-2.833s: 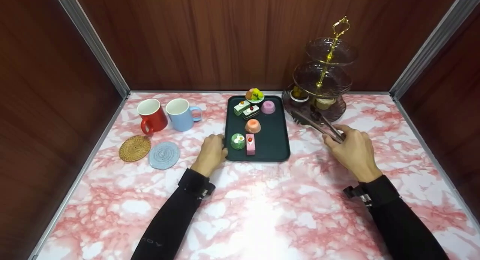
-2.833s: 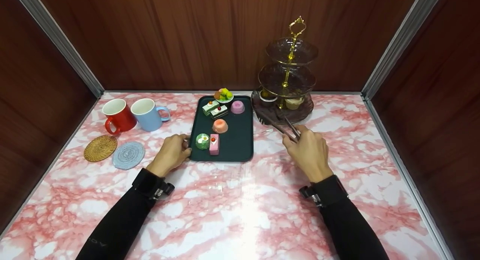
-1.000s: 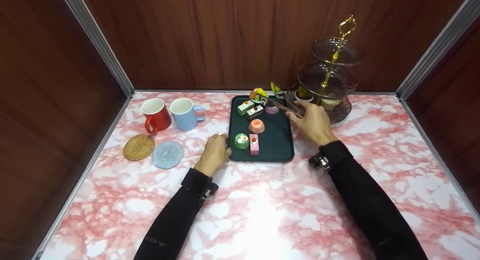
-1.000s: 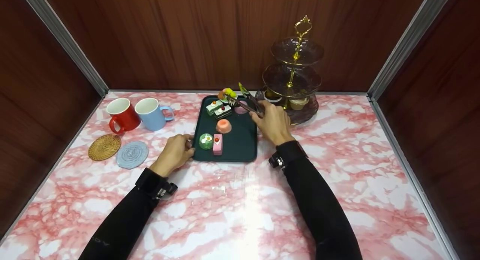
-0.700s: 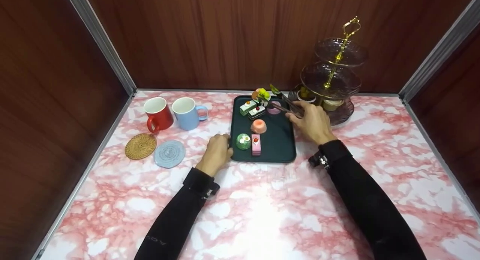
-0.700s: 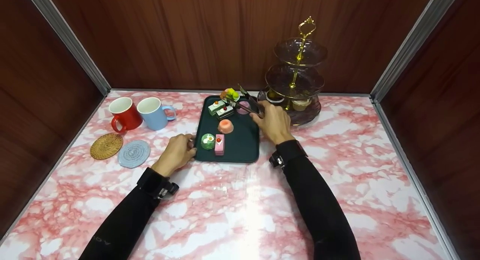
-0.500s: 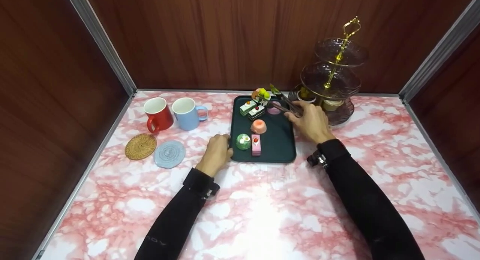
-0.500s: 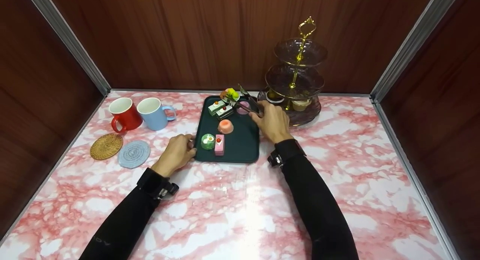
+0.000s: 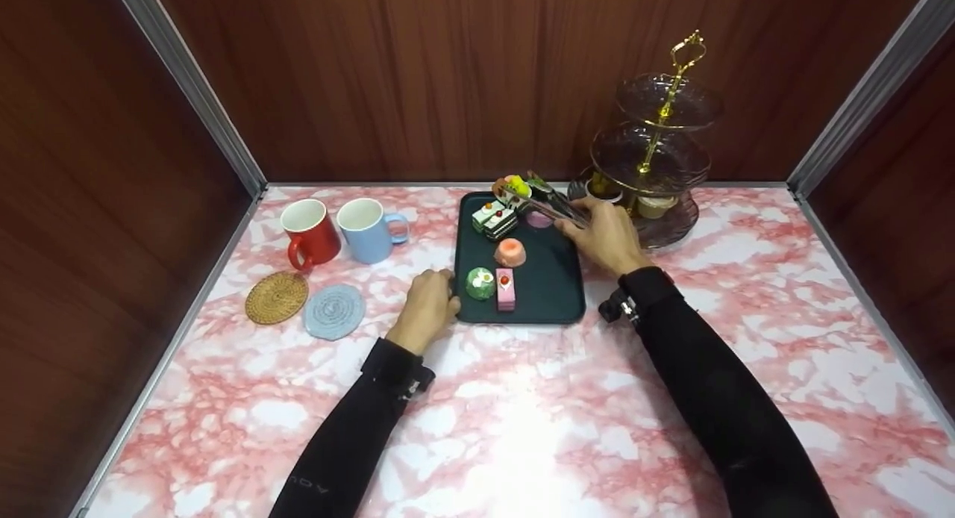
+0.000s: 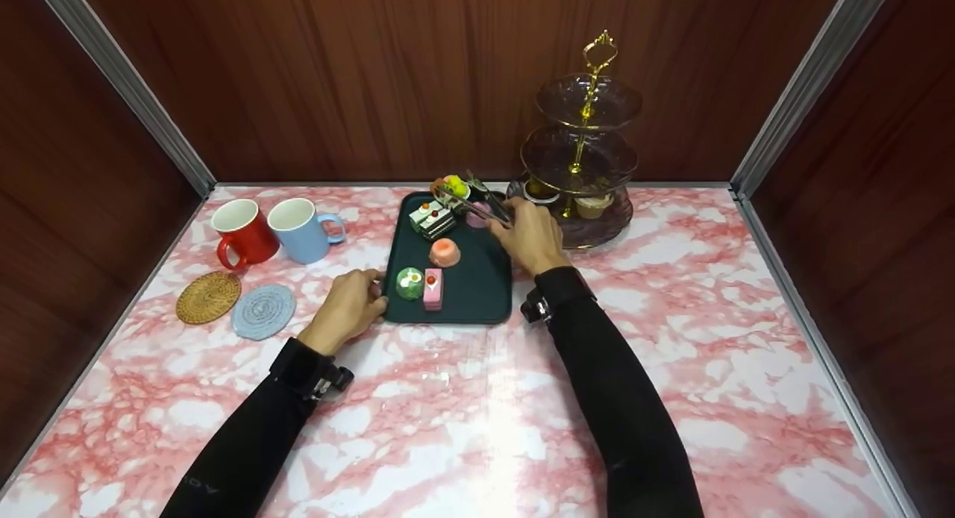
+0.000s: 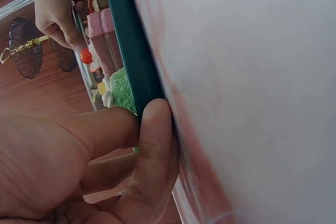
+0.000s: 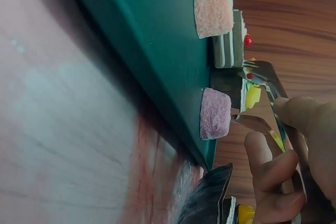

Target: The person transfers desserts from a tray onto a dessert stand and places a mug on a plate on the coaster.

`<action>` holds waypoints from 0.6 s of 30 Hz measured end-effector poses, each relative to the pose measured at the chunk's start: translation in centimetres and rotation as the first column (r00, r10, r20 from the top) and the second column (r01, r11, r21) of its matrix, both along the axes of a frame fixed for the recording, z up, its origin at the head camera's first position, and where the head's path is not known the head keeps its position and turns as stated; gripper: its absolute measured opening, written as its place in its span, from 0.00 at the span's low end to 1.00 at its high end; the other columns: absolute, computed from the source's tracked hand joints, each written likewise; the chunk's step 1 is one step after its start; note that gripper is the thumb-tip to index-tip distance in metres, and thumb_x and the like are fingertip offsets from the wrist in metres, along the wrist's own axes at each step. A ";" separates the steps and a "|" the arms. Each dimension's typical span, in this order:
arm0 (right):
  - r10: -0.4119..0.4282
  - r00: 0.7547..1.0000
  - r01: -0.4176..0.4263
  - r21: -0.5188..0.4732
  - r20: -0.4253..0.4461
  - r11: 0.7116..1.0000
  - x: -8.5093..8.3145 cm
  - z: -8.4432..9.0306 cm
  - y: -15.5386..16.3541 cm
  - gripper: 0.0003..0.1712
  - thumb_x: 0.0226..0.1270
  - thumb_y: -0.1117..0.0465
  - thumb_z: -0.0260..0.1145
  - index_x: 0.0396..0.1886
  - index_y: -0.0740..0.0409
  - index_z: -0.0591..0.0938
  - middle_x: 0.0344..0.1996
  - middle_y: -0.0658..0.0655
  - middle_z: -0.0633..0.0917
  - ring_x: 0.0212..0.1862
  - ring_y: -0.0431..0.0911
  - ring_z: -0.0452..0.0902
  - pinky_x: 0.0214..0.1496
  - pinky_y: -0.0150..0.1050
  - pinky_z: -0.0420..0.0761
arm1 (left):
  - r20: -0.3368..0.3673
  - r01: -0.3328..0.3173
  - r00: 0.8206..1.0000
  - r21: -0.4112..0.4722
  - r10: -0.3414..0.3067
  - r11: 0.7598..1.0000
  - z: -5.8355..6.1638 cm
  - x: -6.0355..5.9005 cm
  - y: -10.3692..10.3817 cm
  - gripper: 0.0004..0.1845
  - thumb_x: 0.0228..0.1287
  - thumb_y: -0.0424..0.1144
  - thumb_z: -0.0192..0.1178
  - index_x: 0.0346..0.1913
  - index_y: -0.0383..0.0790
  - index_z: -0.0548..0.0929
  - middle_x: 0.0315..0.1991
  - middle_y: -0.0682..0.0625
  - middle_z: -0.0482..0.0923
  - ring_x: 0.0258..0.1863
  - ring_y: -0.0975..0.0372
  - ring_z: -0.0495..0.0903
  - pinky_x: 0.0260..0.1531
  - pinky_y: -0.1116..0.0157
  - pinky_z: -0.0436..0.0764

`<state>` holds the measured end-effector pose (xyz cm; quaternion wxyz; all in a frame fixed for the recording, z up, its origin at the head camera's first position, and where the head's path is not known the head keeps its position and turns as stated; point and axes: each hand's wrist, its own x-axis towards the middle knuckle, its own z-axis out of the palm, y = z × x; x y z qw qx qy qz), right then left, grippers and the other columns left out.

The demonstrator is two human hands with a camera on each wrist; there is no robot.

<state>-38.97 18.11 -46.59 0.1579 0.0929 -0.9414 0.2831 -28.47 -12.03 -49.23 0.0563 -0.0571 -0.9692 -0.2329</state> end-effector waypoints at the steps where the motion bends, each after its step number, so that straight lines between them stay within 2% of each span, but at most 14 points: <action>1: 0.002 1.000 -0.002 -0.004 0.000 1.000 -0.1 0.0 -0.1 0.30 0.51 0.37 0.66 0.51 0.47 0.80 0.26 0.48 0.82 0.25 0.45 0.73 0.27 0.39 0.68 | 0.002 -0.001 1.000 0.004 0.001 1.000 0.0 0.0 0.0 0.20 0.52 0.35 0.62 0.51 0.36 0.79 0.36 0.42 0.77 0.41 0.50 0.77 0.45 0.58 0.77; 6: 0.011 1.000 -0.011 0.003 0.012 1.000 -0.4 0.3 0.0 0.29 0.51 0.38 0.66 0.49 0.47 0.81 0.30 0.48 0.83 0.27 0.46 0.73 0.27 0.39 0.68 | 0.015 -0.006 1.000 0.021 0.006 1.000 -0.1 0.0 0.0 0.21 0.52 0.34 0.61 0.52 0.37 0.78 0.37 0.43 0.77 0.43 0.50 0.77 0.46 0.60 0.78; 13: 0.005 0.999 -0.007 0.035 0.039 0.999 -0.1 0.8 0.3 0.28 0.51 0.36 0.65 0.50 0.43 0.81 0.27 0.46 0.81 0.25 0.47 0.73 0.24 0.40 0.67 | 0.007 -0.011 1.000 0.019 0.011 1.000 -0.1 0.0 -0.1 0.21 0.52 0.35 0.62 0.52 0.37 0.78 0.38 0.42 0.77 0.43 0.49 0.77 0.46 0.58 0.77; 18: -0.009 1.000 0.007 0.060 0.029 0.998 0.1 1.2 0.7 0.30 0.50 0.35 0.65 0.51 0.42 0.80 0.31 0.48 0.83 0.29 0.48 0.75 0.28 0.42 0.70 | -0.001 -0.011 1.000 0.017 0.011 1.000 -0.2 0.0 -0.1 0.21 0.52 0.35 0.62 0.52 0.37 0.79 0.39 0.41 0.78 0.43 0.49 0.77 0.46 0.57 0.77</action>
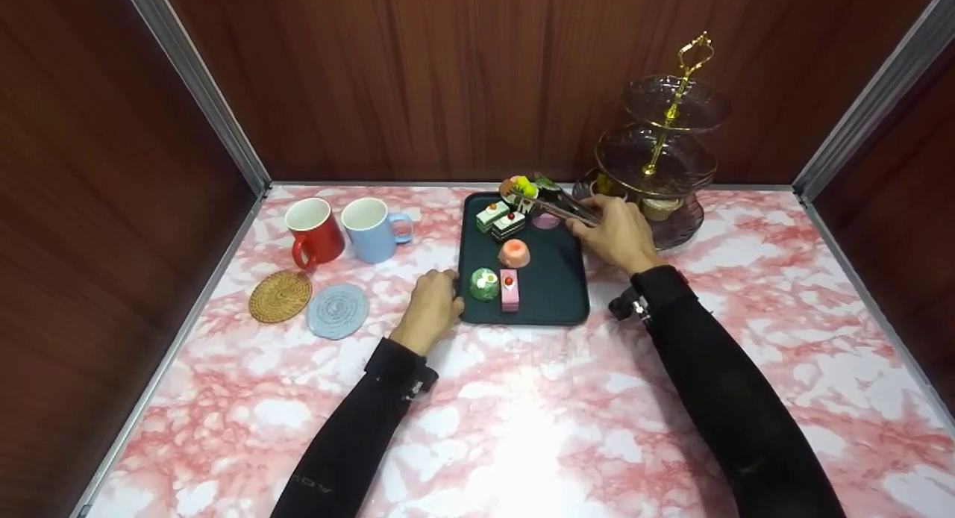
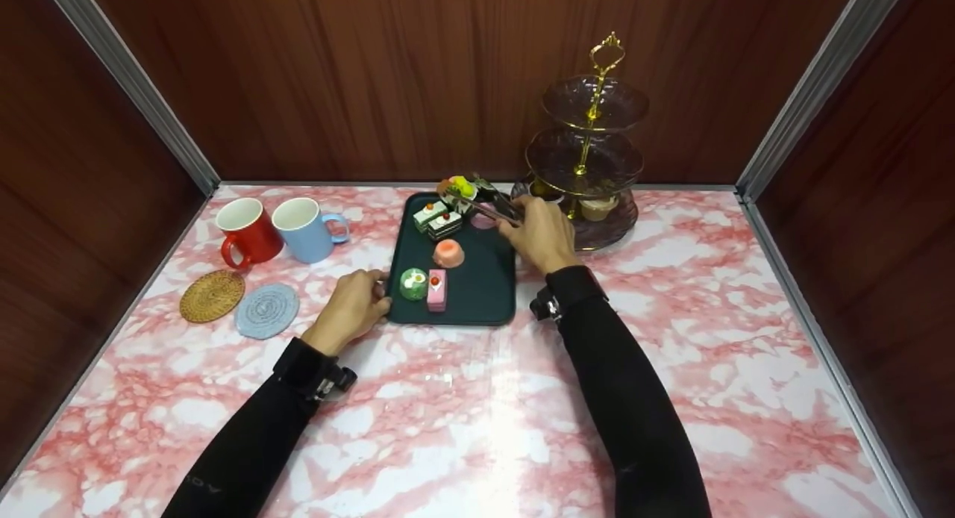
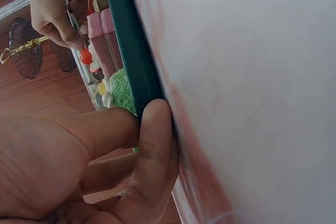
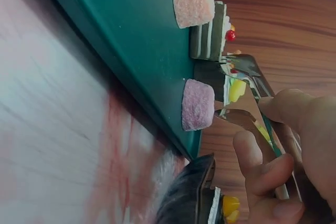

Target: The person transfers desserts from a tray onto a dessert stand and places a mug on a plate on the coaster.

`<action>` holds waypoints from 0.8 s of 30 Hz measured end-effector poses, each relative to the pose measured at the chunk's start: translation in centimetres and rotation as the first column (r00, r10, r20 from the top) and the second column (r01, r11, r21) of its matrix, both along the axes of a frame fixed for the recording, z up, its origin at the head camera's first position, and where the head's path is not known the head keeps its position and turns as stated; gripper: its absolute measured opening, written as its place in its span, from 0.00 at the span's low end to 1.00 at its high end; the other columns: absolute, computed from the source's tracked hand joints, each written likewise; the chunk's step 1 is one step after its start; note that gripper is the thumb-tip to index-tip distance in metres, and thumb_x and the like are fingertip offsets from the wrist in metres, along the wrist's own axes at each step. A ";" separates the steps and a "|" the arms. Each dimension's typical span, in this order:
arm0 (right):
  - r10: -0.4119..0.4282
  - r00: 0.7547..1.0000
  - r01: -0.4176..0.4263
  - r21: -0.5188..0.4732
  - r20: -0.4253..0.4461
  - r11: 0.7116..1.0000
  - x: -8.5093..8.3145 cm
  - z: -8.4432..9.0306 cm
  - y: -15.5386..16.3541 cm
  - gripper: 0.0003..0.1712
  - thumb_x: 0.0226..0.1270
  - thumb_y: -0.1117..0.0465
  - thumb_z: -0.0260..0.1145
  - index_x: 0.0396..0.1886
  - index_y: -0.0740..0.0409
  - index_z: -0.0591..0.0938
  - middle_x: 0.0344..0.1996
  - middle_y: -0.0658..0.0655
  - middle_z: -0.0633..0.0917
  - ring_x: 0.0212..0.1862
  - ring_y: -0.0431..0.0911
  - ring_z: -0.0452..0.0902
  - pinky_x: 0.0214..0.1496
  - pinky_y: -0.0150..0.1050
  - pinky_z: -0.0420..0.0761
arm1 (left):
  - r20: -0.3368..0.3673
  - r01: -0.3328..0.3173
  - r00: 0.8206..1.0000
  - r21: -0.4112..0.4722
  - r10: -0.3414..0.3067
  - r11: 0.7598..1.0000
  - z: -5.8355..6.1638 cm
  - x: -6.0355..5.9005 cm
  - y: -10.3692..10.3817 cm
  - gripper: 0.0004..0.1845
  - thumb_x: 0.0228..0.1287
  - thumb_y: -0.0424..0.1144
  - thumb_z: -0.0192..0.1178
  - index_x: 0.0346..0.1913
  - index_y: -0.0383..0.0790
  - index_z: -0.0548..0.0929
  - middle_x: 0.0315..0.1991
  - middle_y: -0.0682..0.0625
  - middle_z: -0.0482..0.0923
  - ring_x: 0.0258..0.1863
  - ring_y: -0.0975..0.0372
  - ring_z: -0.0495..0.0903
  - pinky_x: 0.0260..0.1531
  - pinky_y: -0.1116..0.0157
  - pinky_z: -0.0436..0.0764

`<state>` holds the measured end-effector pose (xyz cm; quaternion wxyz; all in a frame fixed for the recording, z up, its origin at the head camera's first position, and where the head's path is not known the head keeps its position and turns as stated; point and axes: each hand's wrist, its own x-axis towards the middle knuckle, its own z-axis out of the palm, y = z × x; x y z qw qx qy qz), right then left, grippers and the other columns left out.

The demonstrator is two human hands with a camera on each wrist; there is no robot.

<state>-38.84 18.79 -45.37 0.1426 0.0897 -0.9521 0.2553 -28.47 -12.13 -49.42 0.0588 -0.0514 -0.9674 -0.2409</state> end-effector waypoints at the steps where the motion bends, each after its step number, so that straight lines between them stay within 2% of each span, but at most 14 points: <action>1: -0.004 1.000 0.004 0.007 -0.004 1.000 0.0 0.1 0.1 0.30 0.50 0.35 0.65 0.51 0.42 0.80 0.32 0.49 0.83 0.30 0.48 0.75 0.30 0.43 0.70 | 0.000 0.001 1.000 0.001 -0.001 1.000 0.0 0.0 0.0 0.21 0.52 0.35 0.62 0.51 0.37 0.79 0.39 0.41 0.78 0.43 0.49 0.77 0.46 0.57 0.77; 4: -0.013 1.000 0.014 0.028 -0.018 1.000 0.2 0.3 0.3 0.30 0.50 0.36 0.66 0.52 0.41 0.80 0.33 0.49 0.83 0.30 0.48 0.75 0.29 0.43 0.70 | 0.000 0.002 1.000 0.006 -0.002 1.000 0.0 0.0 0.0 0.21 0.52 0.34 0.62 0.51 0.36 0.79 0.40 0.40 0.78 0.43 0.49 0.77 0.47 0.57 0.77; 11: -0.027 0.998 0.031 0.060 -0.063 0.998 0.1 0.2 0.5 0.29 0.48 0.36 0.67 0.51 0.38 0.80 0.26 0.46 0.81 0.26 0.47 0.73 0.23 0.41 0.66 | 0.024 -0.008 1.000 0.012 0.008 1.000 0.0 -0.1 0.0 0.21 0.53 0.35 0.61 0.53 0.37 0.78 0.41 0.41 0.77 0.45 0.50 0.76 0.49 0.58 0.76; 18: -0.010 0.999 0.010 0.005 -0.041 1.000 -0.2 -0.6 0.1 0.29 0.47 0.38 0.69 0.50 0.43 0.81 0.20 0.46 0.79 0.25 0.46 0.75 0.24 0.41 0.69 | -0.021 0.013 1.000 -0.022 -0.014 1.000 0.0 0.0 -0.1 0.21 0.51 0.34 0.61 0.51 0.36 0.79 0.38 0.40 0.77 0.42 0.49 0.77 0.45 0.58 0.78; 24: 0.003 1.000 -0.004 -0.040 -0.015 0.999 -0.7 -1.1 -0.7 0.29 0.48 0.40 0.70 0.50 0.47 0.81 0.23 0.46 0.79 0.28 0.45 0.74 0.29 0.40 0.69 | -0.019 0.009 1.000 -0.013 -0.010 1.000 0.0 0.1 -0.1 0.21 0.50 0.34 0.61 0.51 0.36 0.79 0.39 0.40 0.77 0.43 0.48 0.77 0.45 0.58 0.78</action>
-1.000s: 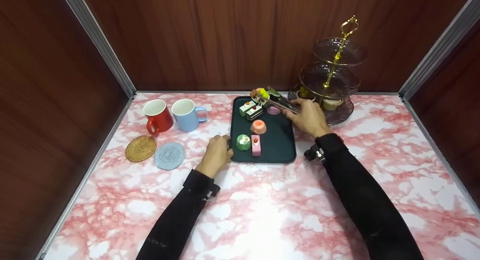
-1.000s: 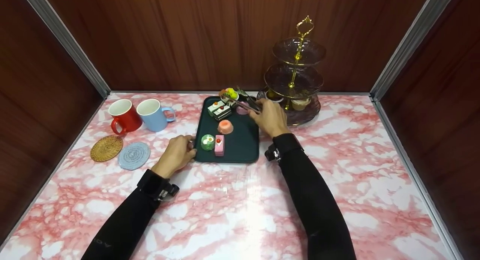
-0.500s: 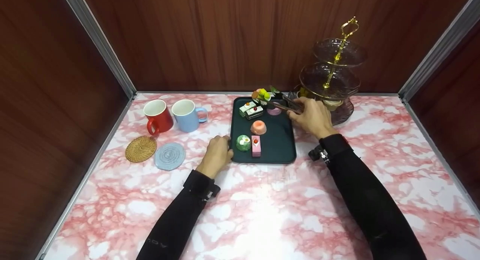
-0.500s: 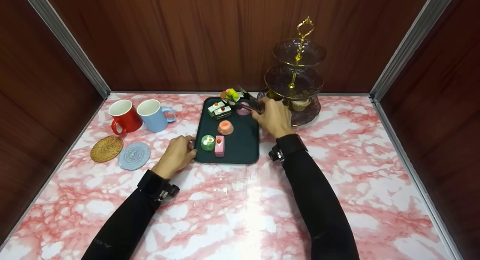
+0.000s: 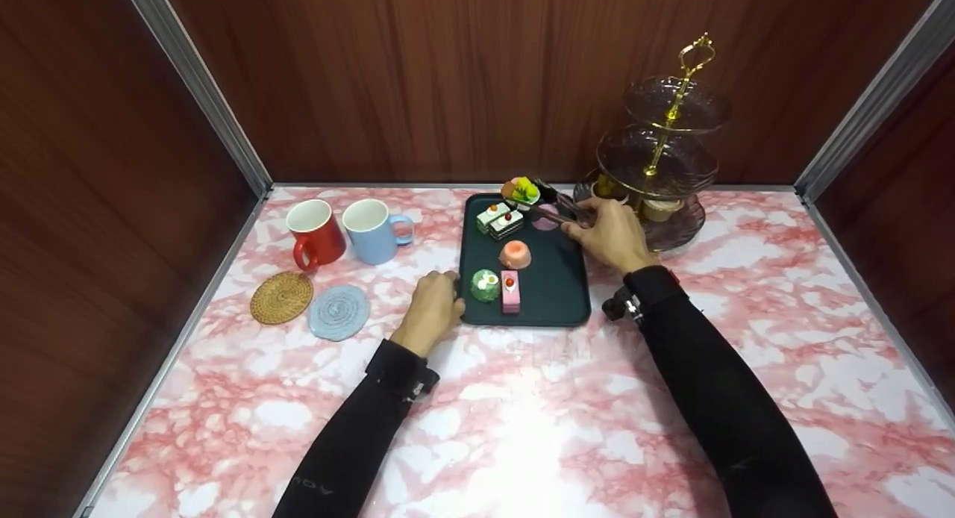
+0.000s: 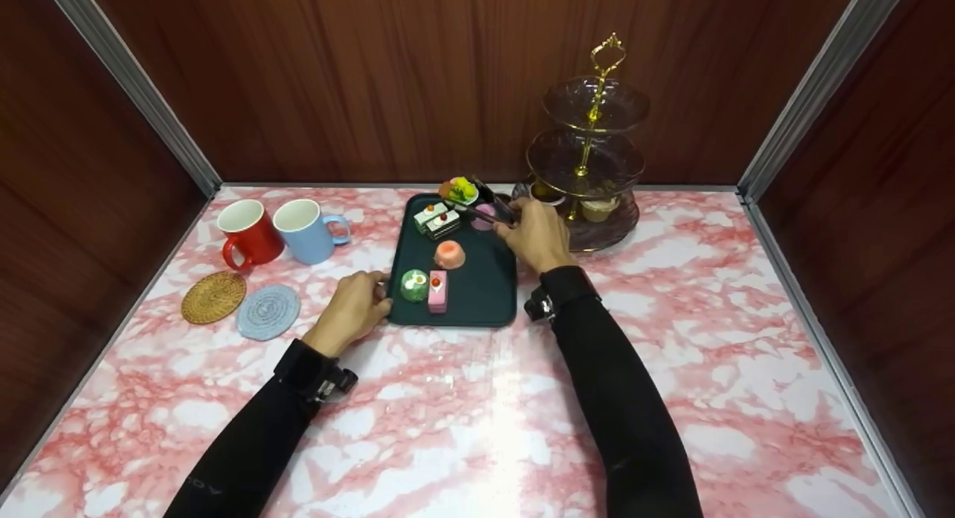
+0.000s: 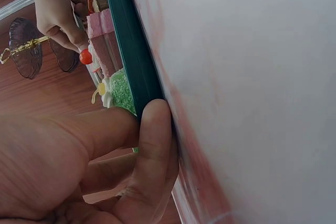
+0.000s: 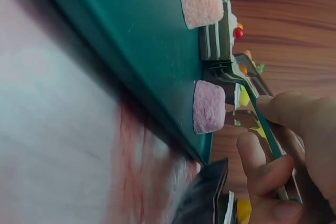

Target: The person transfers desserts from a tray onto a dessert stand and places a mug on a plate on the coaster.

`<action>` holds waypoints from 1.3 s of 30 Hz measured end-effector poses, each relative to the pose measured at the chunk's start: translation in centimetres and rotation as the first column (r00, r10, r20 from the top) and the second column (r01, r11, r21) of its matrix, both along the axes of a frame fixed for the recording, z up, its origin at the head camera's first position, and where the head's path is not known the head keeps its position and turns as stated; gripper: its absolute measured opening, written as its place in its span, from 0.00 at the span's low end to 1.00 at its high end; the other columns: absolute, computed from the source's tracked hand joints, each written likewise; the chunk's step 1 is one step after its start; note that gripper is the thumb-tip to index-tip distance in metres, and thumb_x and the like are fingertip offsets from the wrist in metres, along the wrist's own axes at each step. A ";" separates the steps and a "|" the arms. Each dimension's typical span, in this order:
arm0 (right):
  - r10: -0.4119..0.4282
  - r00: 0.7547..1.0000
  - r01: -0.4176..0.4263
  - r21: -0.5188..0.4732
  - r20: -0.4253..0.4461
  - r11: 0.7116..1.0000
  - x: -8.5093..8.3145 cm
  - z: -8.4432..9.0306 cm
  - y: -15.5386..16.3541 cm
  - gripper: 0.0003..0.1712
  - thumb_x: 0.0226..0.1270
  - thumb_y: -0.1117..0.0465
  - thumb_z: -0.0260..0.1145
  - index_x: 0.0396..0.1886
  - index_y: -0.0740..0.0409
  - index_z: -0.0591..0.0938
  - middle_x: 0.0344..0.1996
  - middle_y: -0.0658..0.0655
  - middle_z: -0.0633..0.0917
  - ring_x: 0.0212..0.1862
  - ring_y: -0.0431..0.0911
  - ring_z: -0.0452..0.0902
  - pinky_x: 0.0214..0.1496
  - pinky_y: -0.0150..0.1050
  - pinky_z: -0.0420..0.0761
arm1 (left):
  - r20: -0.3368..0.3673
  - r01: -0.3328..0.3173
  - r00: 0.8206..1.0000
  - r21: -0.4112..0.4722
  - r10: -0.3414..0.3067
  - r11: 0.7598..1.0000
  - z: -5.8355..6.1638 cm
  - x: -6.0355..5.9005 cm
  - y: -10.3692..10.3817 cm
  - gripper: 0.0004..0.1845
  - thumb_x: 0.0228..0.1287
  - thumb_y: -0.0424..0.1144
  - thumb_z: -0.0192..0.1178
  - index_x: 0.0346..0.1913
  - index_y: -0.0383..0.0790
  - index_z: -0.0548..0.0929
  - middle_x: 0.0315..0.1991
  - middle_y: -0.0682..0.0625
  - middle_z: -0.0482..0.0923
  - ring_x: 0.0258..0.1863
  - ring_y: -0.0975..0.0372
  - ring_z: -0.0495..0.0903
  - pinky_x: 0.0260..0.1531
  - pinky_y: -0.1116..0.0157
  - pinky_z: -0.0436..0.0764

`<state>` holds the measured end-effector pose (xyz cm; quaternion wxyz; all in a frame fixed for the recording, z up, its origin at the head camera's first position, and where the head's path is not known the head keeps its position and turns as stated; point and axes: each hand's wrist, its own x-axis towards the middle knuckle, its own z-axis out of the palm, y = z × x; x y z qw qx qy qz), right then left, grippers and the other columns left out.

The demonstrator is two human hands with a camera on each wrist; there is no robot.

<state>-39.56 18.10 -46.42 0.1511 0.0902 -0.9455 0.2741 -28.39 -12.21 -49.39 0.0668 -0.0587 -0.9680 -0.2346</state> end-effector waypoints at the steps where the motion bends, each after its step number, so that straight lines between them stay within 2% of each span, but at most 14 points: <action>1: -0.003 1.000 0.003 -0.002 0.000 1.000 -0.1 0.0 -0.2 0.29 0.48 0.40 0.70 0.49 0.47 0.81 0.24 0.47 0.80 0.29 0.45 0.75 0.30 0.40 0.70 | 0.005 -0.002 1.000 0.002 0.002 1.000 0.0 0.0 0.0 0.21 0.51 0.34 0.61 0.51 0.37 0.78 0.39 0.41 0.77 0.43 0.49 0.77 0.46 0.58 0.78; 15: 0.002 1.000 -0.001 -0.045 0.025 0.999 -0.7 -0.6 -1.5 0.25 0.50 0.43 0.70 0.45 0.51 0.84 0.24 0.48 0.82 0.26 0.45 0.74 0.29 0.38 0.69 | 0.012 0.003 1.000 0.017 -0.003 1.000 0.0 0.0 0.0 0.21 0.51 0.35 0.62 0.51 0.37 0.78 0.37 0.43 0.77 0.42 0.50 0.76 0.46 0.59 0.76; 28: -0.003 0.999 0.001 -0.048 -0.035 0.999 0.2 -0.4 -1.3 0.24 0.52 0.44 0.69 0.48 0.49 0.84 0.21 0.47 0.82 0.20 0.44 0.70 0.22 0.38 0.66 | 0.003 0.001 1.000 -0.001 -0.001 1.000 0.0 -0.1 0.1 0.20 0.51 0.34 0.61 0.51 0.36 0.78 0.38 0.41 0.77 0.42 0.49 0.77 0.45 0.57 0.77; 34: -0.005 0.997 0.001 -0.054 -0.076 0.999 1.0 0.1 -0.9 0.25 0.51 0.42 0.68 0.49 0.46 0.83 0.29 0.47 0.85 0.25 0.45 0.73 0.26 0.39 0.68 | -0.005 -0.001 1.000 -0.006 0.001 1.000 0.1 0.0 0.1 0.20 0.51 0.34 0.61 0.51 0.36 0.79 0.39 0.40 0.78 0.42 0.48 0.77 0.45 0.57 0.78; 39: -0.007 0.995 0.001 -0.057 -0.104 0.998 1.8 0.0 -0.4 0.25 0.51 0.41 0.69 0.48 0.45 0.83 0.31 0.47 0.86 0.29 0.45 0.77 0.29 0.40 0.71 | 0.002 0.001 1.000 0.007 -0.001 1.000 0.0 0.0 0.1 0.20 0.52 0.34 0.61 0.51 0.36 0.79 0.39 0.40 0.77 0.43 0.49 0.77 0.46 0.57 0.77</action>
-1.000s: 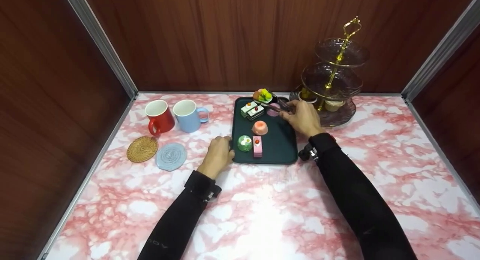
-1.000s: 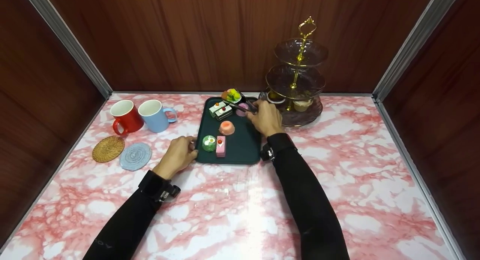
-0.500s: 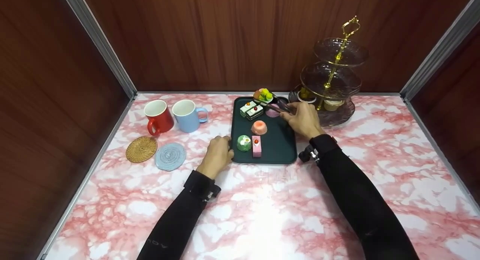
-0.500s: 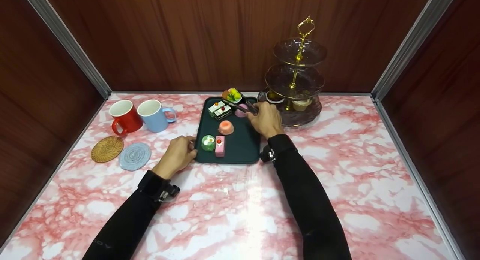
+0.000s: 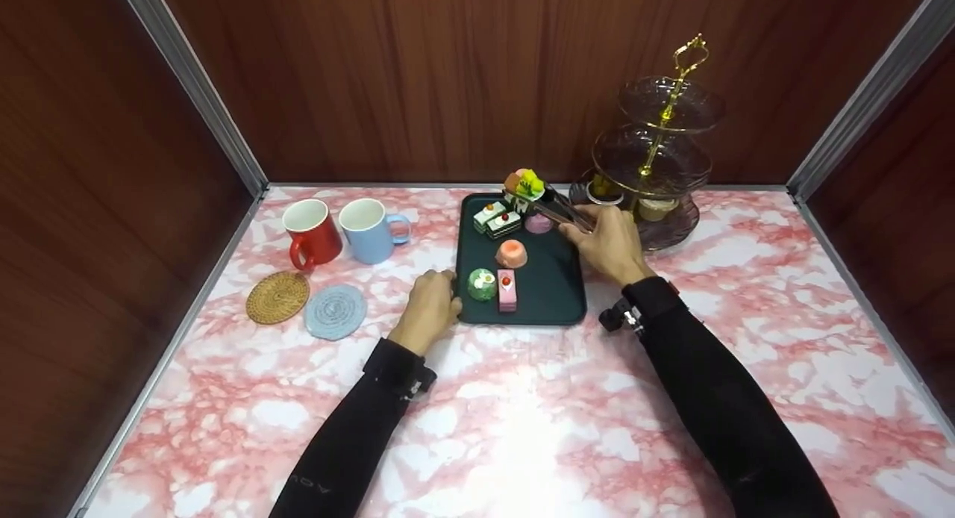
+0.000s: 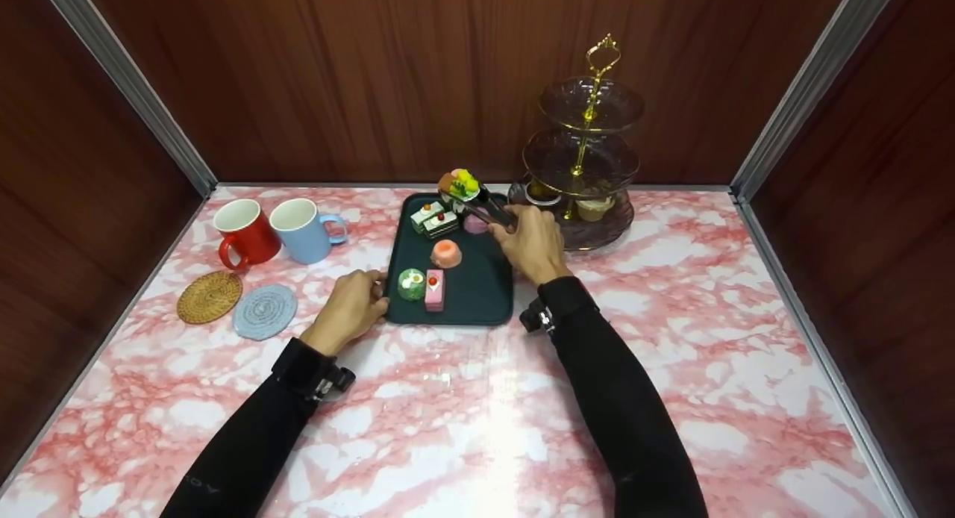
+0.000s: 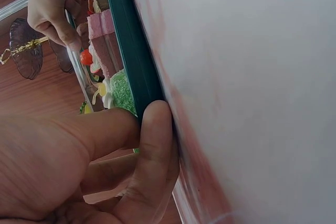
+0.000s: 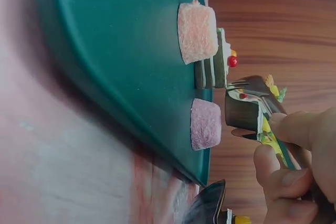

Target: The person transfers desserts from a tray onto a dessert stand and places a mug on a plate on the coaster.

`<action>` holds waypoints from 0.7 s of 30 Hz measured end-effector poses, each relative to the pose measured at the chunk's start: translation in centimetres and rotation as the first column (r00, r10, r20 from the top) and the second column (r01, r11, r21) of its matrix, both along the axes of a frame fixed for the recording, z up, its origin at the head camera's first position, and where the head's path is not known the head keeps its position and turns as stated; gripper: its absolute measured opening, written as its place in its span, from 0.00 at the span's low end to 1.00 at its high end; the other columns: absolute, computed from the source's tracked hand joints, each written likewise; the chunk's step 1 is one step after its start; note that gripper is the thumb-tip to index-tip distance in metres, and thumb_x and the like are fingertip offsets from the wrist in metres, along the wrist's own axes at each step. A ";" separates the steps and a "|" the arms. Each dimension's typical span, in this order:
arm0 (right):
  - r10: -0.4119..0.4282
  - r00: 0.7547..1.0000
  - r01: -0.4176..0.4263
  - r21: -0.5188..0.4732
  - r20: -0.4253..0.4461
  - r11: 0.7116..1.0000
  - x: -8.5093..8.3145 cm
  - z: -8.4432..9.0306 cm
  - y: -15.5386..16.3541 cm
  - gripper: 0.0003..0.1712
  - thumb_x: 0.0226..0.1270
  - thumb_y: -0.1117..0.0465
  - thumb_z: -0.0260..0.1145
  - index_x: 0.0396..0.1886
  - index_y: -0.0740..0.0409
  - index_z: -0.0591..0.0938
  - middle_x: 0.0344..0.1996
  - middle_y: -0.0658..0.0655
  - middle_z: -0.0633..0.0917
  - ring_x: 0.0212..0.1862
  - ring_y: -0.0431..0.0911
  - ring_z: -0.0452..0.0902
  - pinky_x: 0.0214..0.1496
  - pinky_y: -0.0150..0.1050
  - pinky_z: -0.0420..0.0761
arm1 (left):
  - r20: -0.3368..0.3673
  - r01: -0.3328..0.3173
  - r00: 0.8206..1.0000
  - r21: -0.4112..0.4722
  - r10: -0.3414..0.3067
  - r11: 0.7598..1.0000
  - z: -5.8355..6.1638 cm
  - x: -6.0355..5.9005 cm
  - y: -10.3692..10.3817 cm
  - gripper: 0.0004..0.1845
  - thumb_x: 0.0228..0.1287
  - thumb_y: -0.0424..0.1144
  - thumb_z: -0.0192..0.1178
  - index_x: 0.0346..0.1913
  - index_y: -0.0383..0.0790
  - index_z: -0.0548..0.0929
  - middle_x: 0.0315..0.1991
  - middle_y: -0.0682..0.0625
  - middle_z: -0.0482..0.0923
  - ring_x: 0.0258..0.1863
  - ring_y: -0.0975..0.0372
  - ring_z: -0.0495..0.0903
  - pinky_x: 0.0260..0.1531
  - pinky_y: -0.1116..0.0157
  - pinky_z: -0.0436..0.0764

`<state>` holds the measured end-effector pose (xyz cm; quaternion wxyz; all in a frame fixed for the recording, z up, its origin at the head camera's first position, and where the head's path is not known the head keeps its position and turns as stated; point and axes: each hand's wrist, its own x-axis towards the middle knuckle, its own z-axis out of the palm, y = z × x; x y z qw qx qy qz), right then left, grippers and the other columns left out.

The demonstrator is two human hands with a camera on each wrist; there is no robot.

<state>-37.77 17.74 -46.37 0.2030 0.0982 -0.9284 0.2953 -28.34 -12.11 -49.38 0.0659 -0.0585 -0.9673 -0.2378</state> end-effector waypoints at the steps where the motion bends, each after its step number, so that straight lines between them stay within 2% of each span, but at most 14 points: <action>1: -0.002 1.000 0.002 -0.002 -0.002 1.000 0.2 0.0 0.1 0.25 0.50 0.41 0.69 0.48 0.45 0.83 0.31 0.47 0.86 0.29 0.45 0.77 0.29 0.40 0.71 | 0.004 -0.001 1.000 0.002 0.001 1.000 0.0 0.0 0.0 0.21 0.52 0.34 0.61 0.51 0.36 0.78 0.39 0.41 0.77 0.43 0.49 0.77 0.46 0.57 0.77; 12: -0.005 0.997 0.003 -0.030 -0.074 1.000 2.5 0.5 0.9 0.25 0.50 0.40 0.69 0.48 0.44 0.83 0.28 0.45 0.85 0.26 0.43 0.75 0.27 0.37 0.69 | -0.005 0.002 1.000 0.011 -0.002 1.000 0.0 0.1 -0.1 0.21 0.51 0.33 0.61 0.51 0.35 0.79 0.37 0.41 0.77 0.41 0.49 0.77 0.45 0.58 0.77; 21: -0.002 0.995 -0.004 -0.060 -0.095 0.998 4.4 0.4 2.0 0.26 0.50 0.40 0.69 0.48 0.45 0.83 0.33 0.47 0.87 0.29 0.43 0.78 0.30 0.38 0.72 | 0.007 -0.009 1.000 0.019 0.009 1.000 0.1 0.1 0.1 0.21 0.51 0.34 0.62 0.51 0.36 0.79 0.39 0.40 0.77 0.42 0.49 0.77 0.45 0.57 0.77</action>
